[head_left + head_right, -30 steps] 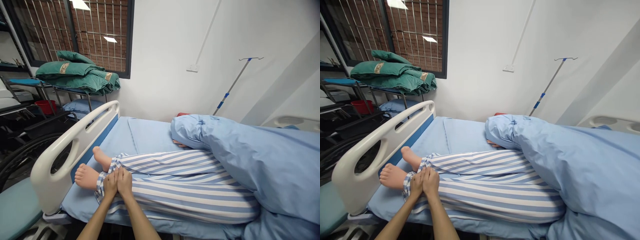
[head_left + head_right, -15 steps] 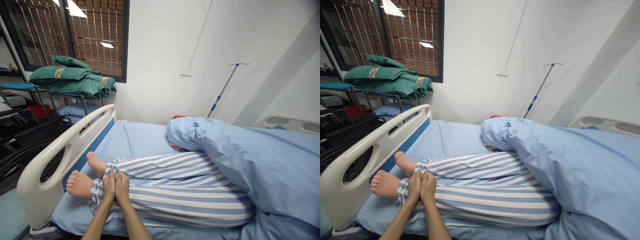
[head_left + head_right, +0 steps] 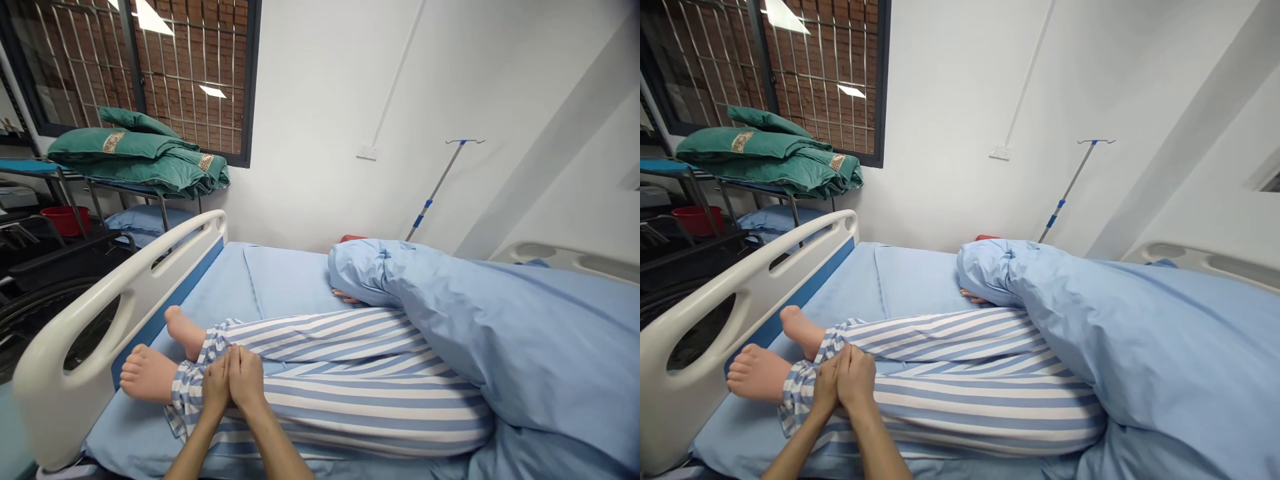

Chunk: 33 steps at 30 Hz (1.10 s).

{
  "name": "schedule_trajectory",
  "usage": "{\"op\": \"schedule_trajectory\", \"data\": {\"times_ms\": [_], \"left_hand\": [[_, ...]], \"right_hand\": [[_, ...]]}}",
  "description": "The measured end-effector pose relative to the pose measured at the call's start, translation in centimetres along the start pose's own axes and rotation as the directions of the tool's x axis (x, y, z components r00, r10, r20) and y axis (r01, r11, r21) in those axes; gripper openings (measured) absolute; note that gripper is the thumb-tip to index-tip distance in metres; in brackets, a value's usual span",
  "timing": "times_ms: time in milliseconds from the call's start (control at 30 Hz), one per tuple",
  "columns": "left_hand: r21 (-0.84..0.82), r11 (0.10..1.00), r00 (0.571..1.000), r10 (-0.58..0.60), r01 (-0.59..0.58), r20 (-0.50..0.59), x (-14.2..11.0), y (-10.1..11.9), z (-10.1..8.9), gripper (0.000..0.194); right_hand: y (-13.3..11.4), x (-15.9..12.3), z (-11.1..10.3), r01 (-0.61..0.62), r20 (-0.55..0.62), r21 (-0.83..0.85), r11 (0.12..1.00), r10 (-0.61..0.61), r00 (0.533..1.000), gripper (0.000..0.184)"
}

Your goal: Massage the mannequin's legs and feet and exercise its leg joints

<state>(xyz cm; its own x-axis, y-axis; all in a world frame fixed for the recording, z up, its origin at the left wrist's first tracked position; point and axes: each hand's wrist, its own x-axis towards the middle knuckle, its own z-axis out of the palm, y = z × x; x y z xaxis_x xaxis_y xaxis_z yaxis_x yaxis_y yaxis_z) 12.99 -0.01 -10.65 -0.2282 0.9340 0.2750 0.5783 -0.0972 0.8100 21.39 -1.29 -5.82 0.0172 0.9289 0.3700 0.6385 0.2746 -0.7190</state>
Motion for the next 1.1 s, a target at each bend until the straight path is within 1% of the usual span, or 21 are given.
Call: {"op": "schedule_trajectory", "data": {"times_ms": [167,233,300,333,400,467,533,567,600,633,700,733,800,867,967,1033,1100], "left_hand": [[0.07,0.997,0.999,0.026,-0.025,-0.023,-0.2,-0.8,0.5,0.038],[0.057,0.998,0.999,0.018,-0.016,-0.032,-0.1,-0.8,0.5,0.036],[0.014,1.0,0.999,-0.026,0.026,-0.035,0.2,-0.3,0.4,0.034],[-0.03,0.998,0.998,-0.05,0.05,-0.024,0.4,0.3,0.3,0.032],[-0.173,0.978,0.994,-0.112,0.113,0.016,0.9,1.7,0.3,0.03],[-0.363,0.906,0.975,-0.217,0.216,0.037,1.2,3.4,0.3,0.033],[-0.525,0.796,0.938,-0.346,0.302,0.016,1.3,4.7,0.6,0.04],[-0.566,0.76,0.921,-0.39,0.319,-0.005,1.2,5.1,0.7,0.041],[-0.575,0.755,0.915,-0.402,0.316,-0.025,1.0,5.2,0.9,0.04],[-0.553,0.778,0.923,-0.382,0.298,-0.04,0.8,5.2,1.1,0.037],[-0.444,0.864,0.955,-0.292,0.239,-0.054,0.2,4.5,1.4,0.032],[-0.379,0.902,0.97,-0.239,0.205,-0.043,0.0,4.1,1.5,0.032],[-0.266,0.952,0.986,-0.163,0.151,-0.025,-0.4,3.5,1.6,0.035],[-0.193,0.975,0.993,-0.119,0.113,-0.022,-0.5,3.3,1.6,0.038],[-0.146,0.988,0.998,-0.059,0.056,-0.021,-0.4,3.6,1.5,0.039],[-0.122,0.992,0.999,-0.047,0.044,-0.014,-0.4,3.8,1.4,0.04],[-0.097,0.994,0.999,-0.041,0.043,0.015,-0.4,3.9,1.4,0.04]], "right_hand": [[0.9,-0.8,0.7,-0.038,-0.037,-0.037,0.999,0.037,0.999,0.047],[1.0,-0.8,0.9,-0.059,-0.048,-0.042,0.997,0.057,0.997,0.046],[1.0,-0.6,0.8,-0.068,-0.05,-0.005,0.998,0.067,0.996,0.046],[1.0,-0.5,0.7,-0.073,-0.057,0.023,0.997,0.074,0.996,0.045],[1.1,-0.3,0.6,-0.088,-0.08,0.083,0.993,0.095,0.992,0.046],[1.4,-0.1,0.6,-0.099,-0.088,0.142,0.985,0.112,0.99,0.048],[1.8,-0.1,0.7,-0.103,-0.083,0.189,0.977,0.12,0.989,0.049],[2.1,-0.1,0.7,-0.106,-0.08,0.203,0.973,0.124,0.989,0.048],[2.3,-0.1,0.7,-0.113,-0.079,0.209,0.971,0.132,0.988,0.047],[2.5,-0.1,0.7,-0.122,-0.081,0.21,0.97,0.142,0.987,0.045],[2.8,-0.1,0.7,-0.139,-0.084,0.207,0.968,0.159,0.984,0.043],[2.9,0.0,0.7,-0.147,-0.086,0.21,0.967,0.168,0.982,0.043],[2.9,0.0,0.8,-0.158,-0.09,0.218,0.963,0.182,0.979,0.043],[2.8,0.0,0.9,-0.165,-0.097,0.231,0.959,0.192,0.977,0.043],[2.4,0.0,0.5,-0.163,-0.09,0.24,0.957,0.189,0.978,0.044],[2.0,0.1,-0.4,-0.145,-0.072,0.184,0.972,0.16,0.984,0.045],[1.8,0.2,-1.7,-0.089,-0.045,0.069,0.994,0.093,0.995,0.045]]}}
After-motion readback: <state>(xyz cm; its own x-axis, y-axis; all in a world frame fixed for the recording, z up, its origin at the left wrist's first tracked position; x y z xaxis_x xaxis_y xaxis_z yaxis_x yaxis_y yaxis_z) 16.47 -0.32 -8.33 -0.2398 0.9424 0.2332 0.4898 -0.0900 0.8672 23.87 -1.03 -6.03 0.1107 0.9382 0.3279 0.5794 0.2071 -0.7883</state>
